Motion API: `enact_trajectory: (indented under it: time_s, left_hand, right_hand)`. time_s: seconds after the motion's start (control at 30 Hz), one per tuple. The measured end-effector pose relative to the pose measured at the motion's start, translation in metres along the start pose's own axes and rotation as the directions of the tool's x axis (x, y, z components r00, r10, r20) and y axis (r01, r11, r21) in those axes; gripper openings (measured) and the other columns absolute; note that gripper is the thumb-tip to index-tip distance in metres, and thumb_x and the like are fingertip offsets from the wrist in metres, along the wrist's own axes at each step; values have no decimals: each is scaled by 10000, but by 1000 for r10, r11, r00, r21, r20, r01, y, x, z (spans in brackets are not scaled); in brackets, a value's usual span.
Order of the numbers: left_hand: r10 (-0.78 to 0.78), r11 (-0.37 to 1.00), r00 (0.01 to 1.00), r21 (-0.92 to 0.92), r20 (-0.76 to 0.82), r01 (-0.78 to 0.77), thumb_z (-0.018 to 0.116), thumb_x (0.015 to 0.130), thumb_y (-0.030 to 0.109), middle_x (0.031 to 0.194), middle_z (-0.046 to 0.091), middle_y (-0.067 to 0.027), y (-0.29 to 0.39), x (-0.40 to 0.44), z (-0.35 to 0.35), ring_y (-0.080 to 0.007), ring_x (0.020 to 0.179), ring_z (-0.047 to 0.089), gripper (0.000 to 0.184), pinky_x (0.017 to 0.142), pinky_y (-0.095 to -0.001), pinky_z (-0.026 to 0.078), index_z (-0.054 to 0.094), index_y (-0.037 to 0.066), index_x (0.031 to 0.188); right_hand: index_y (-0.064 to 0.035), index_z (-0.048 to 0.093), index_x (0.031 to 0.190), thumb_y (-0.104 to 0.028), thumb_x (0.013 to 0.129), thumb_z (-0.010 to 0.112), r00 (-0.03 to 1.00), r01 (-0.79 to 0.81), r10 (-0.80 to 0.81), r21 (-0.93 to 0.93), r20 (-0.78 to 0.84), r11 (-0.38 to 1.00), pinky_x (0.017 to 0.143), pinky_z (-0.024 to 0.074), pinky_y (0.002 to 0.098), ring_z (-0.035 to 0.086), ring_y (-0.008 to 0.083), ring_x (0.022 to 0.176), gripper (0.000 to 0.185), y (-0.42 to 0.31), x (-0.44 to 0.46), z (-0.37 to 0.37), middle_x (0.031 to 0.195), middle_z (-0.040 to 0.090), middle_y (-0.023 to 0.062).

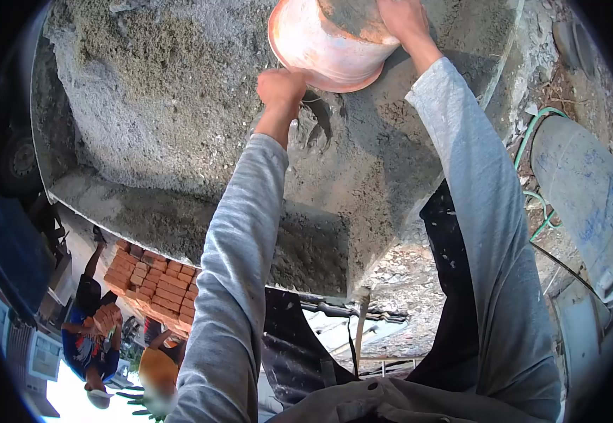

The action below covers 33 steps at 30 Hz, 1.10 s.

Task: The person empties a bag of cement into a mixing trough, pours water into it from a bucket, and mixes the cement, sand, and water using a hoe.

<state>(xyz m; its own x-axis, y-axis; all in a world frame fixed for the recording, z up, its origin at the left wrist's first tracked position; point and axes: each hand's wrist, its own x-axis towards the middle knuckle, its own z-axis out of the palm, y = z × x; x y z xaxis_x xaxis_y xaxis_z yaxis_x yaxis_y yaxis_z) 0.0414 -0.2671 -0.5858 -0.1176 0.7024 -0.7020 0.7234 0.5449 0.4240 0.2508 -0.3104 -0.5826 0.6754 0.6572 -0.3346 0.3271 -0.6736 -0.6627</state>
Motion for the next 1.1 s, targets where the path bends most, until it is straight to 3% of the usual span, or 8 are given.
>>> enact_trajectory:
  time_s: [0.13,0.4,0.67,0.7,0.83,0.97,1.03,1.1]
  left_hand:
    - [-39,996,997,-85,-63,34,716,646,133,764,674,-151,-6,-22,-29,-229,744,658,174,718,-343,508,667,-5,740]
    - [329,738,942,-603,-70,-303,641,778,74,632,596,-46,90,-83,-82,-51,406,429,121,331,-227,291,590,-34,788]
    - [-137,989,987,74,86,131,674,727,251,675,622,-105,7,17,31,-196,491,589,326,422,-343,452,614,-59,804]
    - [178,970,972,191,-156,-148,673,708,223,681,628,-102,-4,25,44,-197,508,609,281,430,-339,461,634,-40,798]
    - [-125,977,987,-161,103,140,675,683,123,740,666,-129,48,-38,-2,-202,683,642,162,635,-333,509,675,-2,786]
    - [147,969,987,-194,-60,-156,693,666,81,712,661,-114,21,-31,-6,-163,666,622,143,607,-275,478,620,-15,743]
    - [195,928,977,-307,-86,-212,686,680,65,708,653,-92,19,-62,-30,-129,636,585,133,582,-263,458,617,-17,760]
    - [293,854,943,-400,-161,-333,672,704,35,701,629,-51,23,-105,-63,-67,573,476,124,526,-237,397,612,-23,795]
  right_hand:
    - [-6,492,1255,-465,879,457,1000,5,-4,44,-7,999,928,422,362,524,312,1096,594,-22,-3,-14,1194,553,192]
    - [-1,479,1264,-445,908,403,958,234,-212,101,-192,967,918,434,352,528,293,1082,574,-116,-24,-111,1190,553,179]
    - [3,467,1274,-426,937,349,996,77,-81,-78,-44,994,909,445,341,532,273,1067,558,18,30,9,1185,554,165]
    - [4,465,1275,-423,940,343,995,82,-83,-33,-48,996,907,447,340,532,271,1065,556,12,33,6,1185,554,164]
    - [6,459,1279,-413,955,316,1000,-5,4,110,6,994,902,453,335,534,261,1058,550,5,31,-17,1183,555,157]
    - [9,453,1284,-403,969,289,944,-258,-98,889,316,379,898,458,330,536,252,1051,544,-10,45,-38,1180,555,151]
    - [3,526,1219,-490,846,555,993,39,-16,192,-120,981,931,410,385,524,327,1128,618,-40,6,-70,1199,558,206]
    - [18,520,1217,-438,896,511,990,52,-1,359,-141,932,907,429,372,529,276,1127,558,-56,-39,-90,1222,550,163]
